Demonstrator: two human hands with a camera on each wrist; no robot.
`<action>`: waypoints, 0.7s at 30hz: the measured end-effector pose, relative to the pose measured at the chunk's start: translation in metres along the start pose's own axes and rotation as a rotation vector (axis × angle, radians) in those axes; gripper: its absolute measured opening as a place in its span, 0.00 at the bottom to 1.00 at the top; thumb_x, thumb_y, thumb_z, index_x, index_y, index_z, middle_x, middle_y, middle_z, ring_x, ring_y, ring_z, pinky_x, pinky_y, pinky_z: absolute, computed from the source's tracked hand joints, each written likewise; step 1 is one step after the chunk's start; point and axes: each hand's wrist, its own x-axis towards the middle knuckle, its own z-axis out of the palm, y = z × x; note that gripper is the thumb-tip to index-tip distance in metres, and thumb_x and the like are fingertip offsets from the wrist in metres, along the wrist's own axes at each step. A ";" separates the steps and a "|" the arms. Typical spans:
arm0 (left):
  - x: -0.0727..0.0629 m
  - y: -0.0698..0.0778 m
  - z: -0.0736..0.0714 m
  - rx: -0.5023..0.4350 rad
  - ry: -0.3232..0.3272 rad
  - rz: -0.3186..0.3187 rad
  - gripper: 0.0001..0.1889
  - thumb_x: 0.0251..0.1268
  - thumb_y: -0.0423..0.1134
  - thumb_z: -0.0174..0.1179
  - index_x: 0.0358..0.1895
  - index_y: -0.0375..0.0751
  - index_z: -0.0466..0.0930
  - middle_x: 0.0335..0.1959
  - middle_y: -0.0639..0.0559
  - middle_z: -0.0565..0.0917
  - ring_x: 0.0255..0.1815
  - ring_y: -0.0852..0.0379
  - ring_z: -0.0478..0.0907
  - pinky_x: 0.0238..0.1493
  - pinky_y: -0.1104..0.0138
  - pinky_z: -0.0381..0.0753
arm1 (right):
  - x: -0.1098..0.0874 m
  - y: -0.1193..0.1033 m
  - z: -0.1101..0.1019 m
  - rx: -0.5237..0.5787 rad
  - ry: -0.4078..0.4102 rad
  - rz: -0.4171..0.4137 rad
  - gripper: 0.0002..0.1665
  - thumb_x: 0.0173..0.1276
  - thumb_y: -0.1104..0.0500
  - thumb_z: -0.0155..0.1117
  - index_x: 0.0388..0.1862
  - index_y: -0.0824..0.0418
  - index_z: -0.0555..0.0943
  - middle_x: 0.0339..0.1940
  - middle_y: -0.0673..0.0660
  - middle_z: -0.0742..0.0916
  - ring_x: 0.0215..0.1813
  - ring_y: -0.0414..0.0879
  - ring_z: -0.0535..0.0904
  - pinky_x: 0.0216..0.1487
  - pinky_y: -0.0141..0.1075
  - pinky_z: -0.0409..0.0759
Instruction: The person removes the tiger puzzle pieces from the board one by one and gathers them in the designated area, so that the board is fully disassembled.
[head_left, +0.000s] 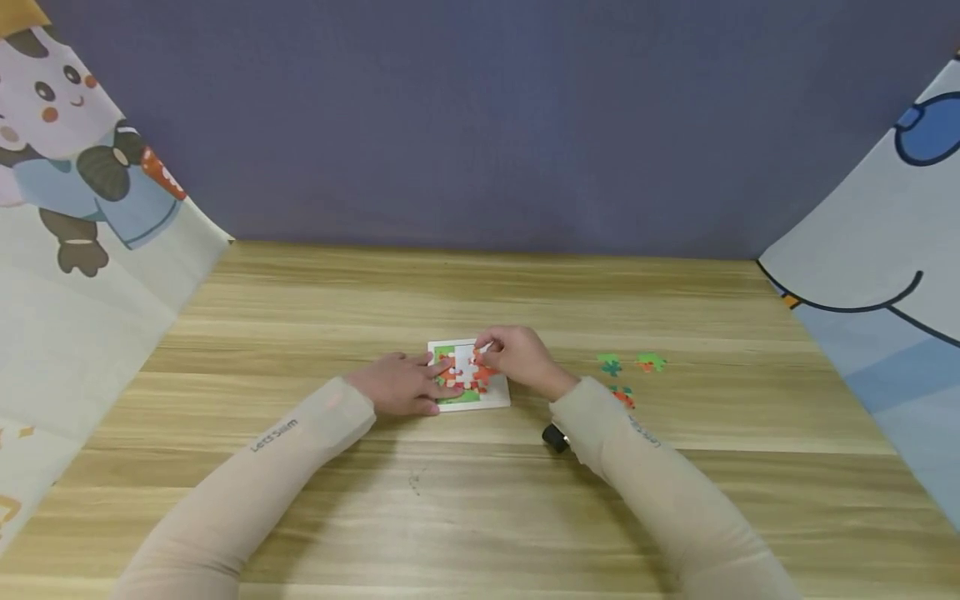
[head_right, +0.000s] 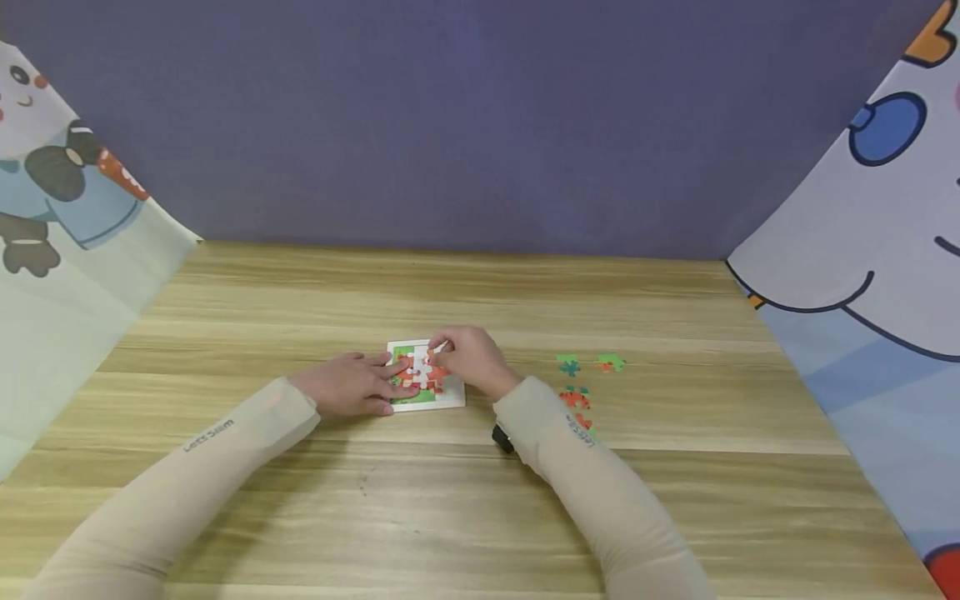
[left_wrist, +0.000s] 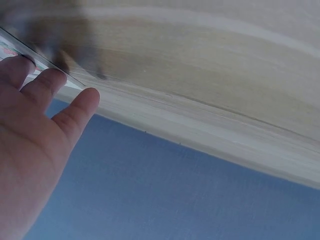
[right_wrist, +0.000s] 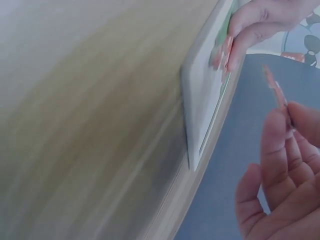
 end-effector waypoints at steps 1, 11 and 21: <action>0.000 0.000 0.000 0.005 0.001 0.000 0.25 0.73 0.53 0.48 0.71 0.61 0.64 0.75 0.42 0.55 0.72 0.36 0.53 0.64 0.41 0.61 | -0.001 0.002 -0.001 0.009 0.000 0.011 0.09 0.65 0.66 0.63 0.44 0.65 0.84 0.24 0.51 0.84 0.24 0.41 0.78 0.25 0.30 0.72; 0.000 0.002 0.001 0.025 0.002 -0.001 0.25 0.74 0.54 0.46 0.72 0.61 0.63 0.75 0.43 0.55 0.73 0.37 0.53 0.64 0.42 0.62 | -0.007 0.015 -0.011 0.035 0.041 0.065 0.11 0.65 0.64 0.64 0.46 0.65 0.84 0.28 0.53 0.86 0.26 0.43 0.79 0.28 0.31 0.73; -0.001 0.004 0.005 0.020 0.049 0.009 0.25 0.73 0.50 0.49 0.71 0.58 0.65 0.74 0.40 0.56 0.72 0.35 0.54 0.63 0.42 0.64 | -0.021 0.036 -0.024 0.046 0.120 0.029 0.10 0.64 0.66 0.65 0.44 0.69 0.83 0.30 0.57 0.86 0.31 0.45 0.79 0.30 0.32 0.76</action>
